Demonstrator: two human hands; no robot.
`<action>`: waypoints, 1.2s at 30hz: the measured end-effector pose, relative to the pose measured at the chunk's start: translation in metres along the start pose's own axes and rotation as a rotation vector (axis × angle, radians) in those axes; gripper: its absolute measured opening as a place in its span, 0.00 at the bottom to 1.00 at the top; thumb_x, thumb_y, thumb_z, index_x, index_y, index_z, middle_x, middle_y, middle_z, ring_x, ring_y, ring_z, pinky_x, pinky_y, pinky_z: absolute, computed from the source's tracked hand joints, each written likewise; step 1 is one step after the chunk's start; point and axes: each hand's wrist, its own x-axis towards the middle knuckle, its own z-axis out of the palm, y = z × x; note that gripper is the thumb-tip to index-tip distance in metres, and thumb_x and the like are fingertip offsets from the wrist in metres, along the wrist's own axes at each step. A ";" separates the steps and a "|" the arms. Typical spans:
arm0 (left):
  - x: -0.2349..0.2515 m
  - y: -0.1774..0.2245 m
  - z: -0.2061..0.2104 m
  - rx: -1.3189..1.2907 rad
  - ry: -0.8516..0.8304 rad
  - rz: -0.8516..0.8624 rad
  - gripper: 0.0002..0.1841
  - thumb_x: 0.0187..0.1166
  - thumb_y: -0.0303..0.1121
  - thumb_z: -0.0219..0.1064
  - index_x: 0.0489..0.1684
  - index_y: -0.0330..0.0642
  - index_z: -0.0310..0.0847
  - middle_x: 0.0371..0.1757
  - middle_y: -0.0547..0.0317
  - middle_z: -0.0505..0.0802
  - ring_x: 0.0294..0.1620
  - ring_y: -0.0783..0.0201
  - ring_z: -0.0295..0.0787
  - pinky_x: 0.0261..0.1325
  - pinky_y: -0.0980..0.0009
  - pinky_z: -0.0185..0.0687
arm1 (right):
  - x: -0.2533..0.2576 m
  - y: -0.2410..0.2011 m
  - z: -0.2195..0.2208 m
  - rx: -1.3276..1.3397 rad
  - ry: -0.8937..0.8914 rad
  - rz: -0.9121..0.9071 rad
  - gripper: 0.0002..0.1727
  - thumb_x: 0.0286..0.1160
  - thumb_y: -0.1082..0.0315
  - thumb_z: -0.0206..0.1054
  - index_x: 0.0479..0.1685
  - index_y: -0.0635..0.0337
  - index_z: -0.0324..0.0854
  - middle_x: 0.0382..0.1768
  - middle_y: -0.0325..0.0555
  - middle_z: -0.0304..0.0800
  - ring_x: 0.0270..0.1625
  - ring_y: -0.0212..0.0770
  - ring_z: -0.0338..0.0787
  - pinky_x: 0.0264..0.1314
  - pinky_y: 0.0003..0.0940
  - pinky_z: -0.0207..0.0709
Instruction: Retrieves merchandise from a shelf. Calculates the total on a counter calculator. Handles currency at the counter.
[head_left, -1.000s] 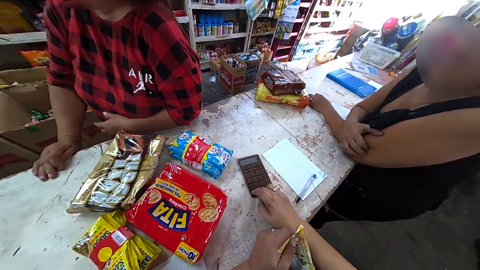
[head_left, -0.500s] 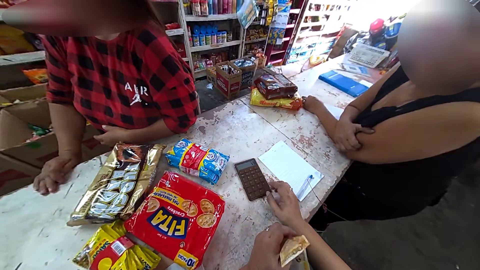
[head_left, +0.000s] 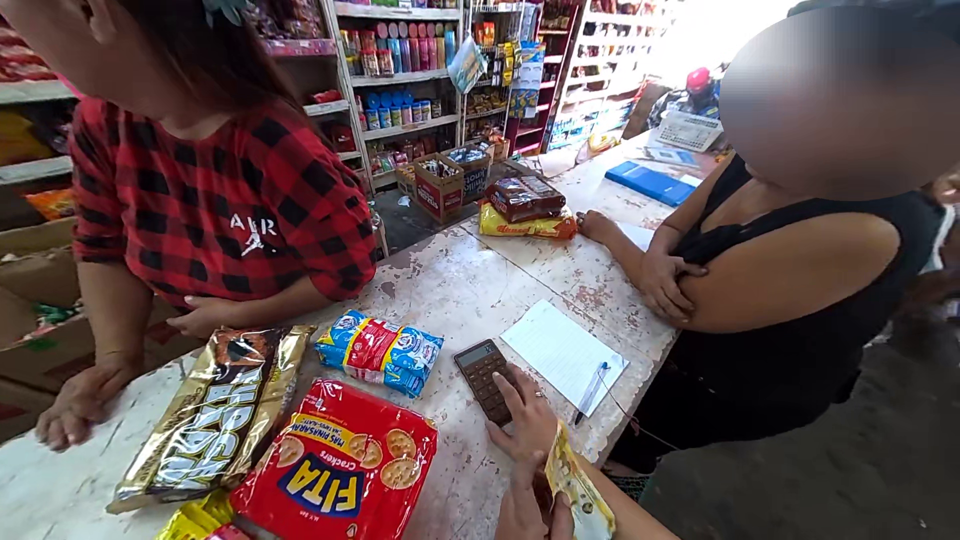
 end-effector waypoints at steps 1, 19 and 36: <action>-0.001 -0.001 0.002 -0.016 0.014 -0.005 0.37 0.76 0.26 0.67 0.85 0.43 0.50 0.52 0.49 0.88 0.44 0.70 0.91 0.52 0.74 0.89 | -0.002 0.004 0.005 -0.001 0.061 -0.038 0.42 0.60 0.49 0.78 0.80 0.56 0.76 0.83 0.69 0.68 0.77 0.72 0.79 0.58 0.60 0.85; 0.007 0.005 -0.007 0.072 -0.151 0.014 0.24 0.78 0.27 0.63 0.74 0.30 0.77 0.66 0.37 0.86 0.58 0.59 0.91 0.59 0.69 0.89 | 0.004 0.041 0.002 0.030 0.186 -0.046 0.22 0.72 0.68 0.61 0.65 0.64 0.86 0.61 0.56 0.93 0.64 0.58 0.92 0.67 0.58 0.82; 0.006 0.009 -0.003 0.135 -0.041 -0.021 0.34 0.63 0.20 0.66 0.78 0.35 0.72 0.75 0.33 0.76 0.58 0.59 0.90 0.50 0.67 0.92 | 0.007 0.021 -0.028 0.352 0.021 0.172 0.21 0.80 0.73 0.58 0.68 0.74 0.79 0.63 0.64 0.89 0.67 0.53 0.89 0.75 0.47 0.78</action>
